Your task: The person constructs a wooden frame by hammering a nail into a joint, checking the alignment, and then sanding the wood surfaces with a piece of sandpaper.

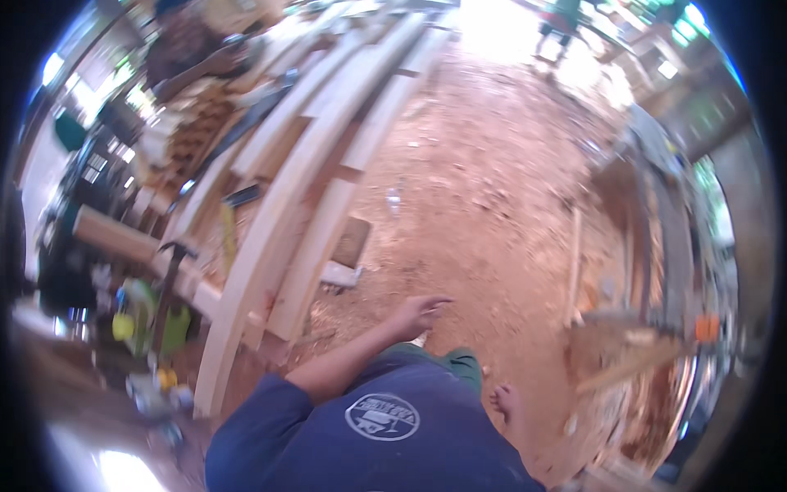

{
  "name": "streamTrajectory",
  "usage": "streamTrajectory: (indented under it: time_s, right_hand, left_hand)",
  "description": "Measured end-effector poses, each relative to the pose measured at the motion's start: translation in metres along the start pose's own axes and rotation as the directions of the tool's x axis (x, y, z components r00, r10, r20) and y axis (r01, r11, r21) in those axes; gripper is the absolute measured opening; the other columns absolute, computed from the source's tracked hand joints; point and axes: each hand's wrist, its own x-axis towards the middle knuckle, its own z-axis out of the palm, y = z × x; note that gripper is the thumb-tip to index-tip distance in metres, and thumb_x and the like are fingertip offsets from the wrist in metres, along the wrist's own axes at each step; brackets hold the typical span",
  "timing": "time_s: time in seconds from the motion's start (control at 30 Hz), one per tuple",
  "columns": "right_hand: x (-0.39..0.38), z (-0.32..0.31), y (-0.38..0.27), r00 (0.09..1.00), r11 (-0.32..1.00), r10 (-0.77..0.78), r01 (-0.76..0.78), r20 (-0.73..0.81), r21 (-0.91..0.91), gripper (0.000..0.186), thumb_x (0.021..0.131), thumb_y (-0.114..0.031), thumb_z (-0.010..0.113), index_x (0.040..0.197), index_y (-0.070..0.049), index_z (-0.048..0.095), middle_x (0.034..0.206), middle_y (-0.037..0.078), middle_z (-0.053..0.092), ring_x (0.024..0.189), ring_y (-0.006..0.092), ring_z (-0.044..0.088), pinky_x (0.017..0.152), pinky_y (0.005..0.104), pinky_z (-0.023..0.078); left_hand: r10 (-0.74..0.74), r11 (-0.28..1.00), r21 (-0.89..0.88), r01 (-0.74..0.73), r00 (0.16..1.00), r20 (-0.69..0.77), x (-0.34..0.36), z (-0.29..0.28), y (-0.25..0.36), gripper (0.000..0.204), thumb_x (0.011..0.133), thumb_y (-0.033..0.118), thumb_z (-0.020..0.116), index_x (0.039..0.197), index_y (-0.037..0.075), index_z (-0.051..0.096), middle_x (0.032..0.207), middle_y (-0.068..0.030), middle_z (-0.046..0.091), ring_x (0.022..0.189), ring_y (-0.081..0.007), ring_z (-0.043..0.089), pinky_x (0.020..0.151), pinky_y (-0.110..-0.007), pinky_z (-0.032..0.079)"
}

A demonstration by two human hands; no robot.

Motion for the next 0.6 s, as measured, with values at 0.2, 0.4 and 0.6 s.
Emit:
streamTrajectory:
  time_s: [0.2, 0.4, 0.6]
  right_hand:
    - [0.138, 0.001, 0.043, 0.897, 0.716, -0.218, 0.414, 0.384, -0.562, 0.026, 0.097, -0.023, 0.056, 0.079, -0.008, 0.067, 0.07, 0.008, 0.067, 0.062, 0.02, 0.065, 0.052, 0.0354, 0.049]
    - [0.265, -0.117, -0.17, 0.975, 0.949, 0.03, 0.041, 0.221, -0.313, 0.026, 0.093, -0.022, 0.057, 0.075, -0.006, 0.068, 0.066, 0.009, 0.066, 0.059, 0.0209, 0.065, 0.054, 0.0382, 0.051]
    - [0.332, -0.119, -0.452, 0.915, 0.92, -0.38, 0.389, 0.137, -0.046, 0.022, 0.1, -0.021, 0.058, 0.092, -0.003, 0.068, 0.076, 0.005, 0.067, 0.061, 0.0151, 0.062, 0.052, 0.0293, 0.048]
  left_hand:
    - [0.635, 0.738, 0.584, -0.337, 0.639, -0.434, 0.047, -0.14, 0.13, 0.019, 0.094, -0.003, 0.06, 0.107, 0.002, 0.074, 0.099, -0.0143, 0.071, 0.084, -0.0289, 0.068, 0.074, -0.038, 0.055]
    - [0.444, 0.881, 0.427, 0.202, -0.047, -0.895, 0.005, -0.294, 0.124, 0.013, 0.091, 0.013, 0.071, 0.1, 0.003, 0.074, 0.09, -0.0094, 0.073, 0.077, -0.0189, 0.068, 0.071, -0.033, 0.055]
    - [0.207, 0.408, -0.152, 0.901, -0.253, -0.945, -0.238, -0.42, 0.062, 0.056, 0.089, 0.047, 0.074, 0.125, 0.005, 0.067, 0.11, -0.0237, 0.074, 0.1, -0.0407, 0.071, 0.088, -0.05, 0.055]
